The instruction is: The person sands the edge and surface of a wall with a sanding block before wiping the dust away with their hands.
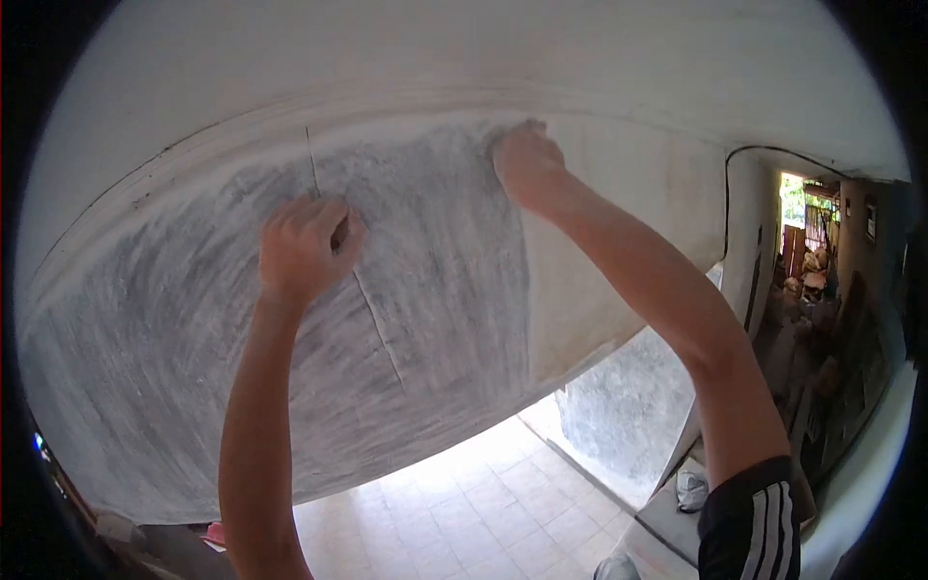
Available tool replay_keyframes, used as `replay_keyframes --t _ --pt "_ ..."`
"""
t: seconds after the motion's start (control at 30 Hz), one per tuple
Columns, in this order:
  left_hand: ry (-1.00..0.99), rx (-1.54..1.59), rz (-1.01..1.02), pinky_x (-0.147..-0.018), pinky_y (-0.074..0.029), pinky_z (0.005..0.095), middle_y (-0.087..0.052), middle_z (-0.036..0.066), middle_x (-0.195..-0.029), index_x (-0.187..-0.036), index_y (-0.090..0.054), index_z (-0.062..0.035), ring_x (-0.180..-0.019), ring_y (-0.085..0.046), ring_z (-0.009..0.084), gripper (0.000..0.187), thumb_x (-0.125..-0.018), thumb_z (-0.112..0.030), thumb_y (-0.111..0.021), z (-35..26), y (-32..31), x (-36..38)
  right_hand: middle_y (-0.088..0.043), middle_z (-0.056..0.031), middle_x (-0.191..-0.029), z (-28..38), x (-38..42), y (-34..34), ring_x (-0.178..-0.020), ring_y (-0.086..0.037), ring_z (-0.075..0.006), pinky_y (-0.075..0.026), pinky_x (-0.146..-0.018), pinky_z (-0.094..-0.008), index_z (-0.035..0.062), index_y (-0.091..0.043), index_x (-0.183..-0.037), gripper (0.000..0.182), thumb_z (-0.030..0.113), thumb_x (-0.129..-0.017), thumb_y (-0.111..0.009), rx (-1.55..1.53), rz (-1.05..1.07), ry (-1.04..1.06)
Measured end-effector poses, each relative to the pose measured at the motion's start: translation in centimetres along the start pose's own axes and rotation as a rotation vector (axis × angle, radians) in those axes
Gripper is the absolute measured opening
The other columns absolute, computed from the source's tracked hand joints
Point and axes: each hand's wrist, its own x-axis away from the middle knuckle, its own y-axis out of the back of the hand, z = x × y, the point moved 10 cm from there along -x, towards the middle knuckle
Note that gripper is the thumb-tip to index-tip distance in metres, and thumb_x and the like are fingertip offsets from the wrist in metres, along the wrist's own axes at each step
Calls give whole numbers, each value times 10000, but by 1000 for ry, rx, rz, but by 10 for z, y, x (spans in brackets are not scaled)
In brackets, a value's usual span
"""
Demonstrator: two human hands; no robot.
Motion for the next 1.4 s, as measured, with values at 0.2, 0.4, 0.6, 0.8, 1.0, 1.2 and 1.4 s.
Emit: replay_keyframes --t 0.2,0.4,0.6,0.8,1.0,1.2,1.4 --pt "16 9 6 -567 -436 342 -528 22 -556 -622 -540 -106 -548 -535 207 191 -774 -105 -656 0 1 1 -365 -353 -1417 2 8 6 -1279 -465 -421 -539 -881 -416 -78 -523 -1292 478 107 -859 -608 -46 -51 6" --pt "1 14 13 -576 -436 344 -525 21 -554 -627 -539 -106 -557 -538 211 189 -775 -117 -656 -4 1 3 -357 -357 -1420 11 2 -12 -1267 -456 -464 -535 -890 -430 -80 -504 -1311 466 89 -880 -560 56 -126 23" --pt "32 2 44 -580 -434 353 -537 21 -560 -629 -549 -106 -562 -539 209 181 -775 -123 -654 4 1 2 -405 -383 -1367 -3 -1 -13 -1262 -458 -464 -560 -843 -420 -75 -509 -1308 470 96 -874 -568 -75 -214 -28" --pt "20 0 37 -580 -440 351 -542 21 -564 -639 -563 -103 -562 -535 209 166 -775 -124 -655 3 -1 5 -403 -381 -1369 -6 5 -8 -1291 -438 -448 -560 -845 -417 -65 -531 -1287 441 105 -882 -567 29 -175 -65" --pt "27 -22 68 -576 -445 349 -532 25 -562 -618 -541 -103 -561 -540 205 193 -773 -119 -654 0 1 7 -397 -381 -1373 -18 -19 -27 -1258 -472 -455 -557 -846 -442 -62 -540 -1277 420 122 -900 -556 -133 -86 -122" --pt "34 -11 47 -576 -449 343 -532 24 -554 -601 -527 -104 -547 -533 206 210 -768 -106 -653 -3 2 7 -415 -341 -1389 -18 -9 -37 -1289 -424 -469 -384 -1054 -489 -90 -494 -1315 561 179 -846 -641 -250 -89 -24" --pt "13 -11 30 -567 -445 371 -534 41 -569 -635 -543 -89 -544 -533 230 188 -779 -117 -661 -2 1 5 -452 -352 -1348 2 -1 -4 -1143 -577 -434 -556 -824 -488 -50 -507 -1314 489 98 -855 -591 65 -162 -28"
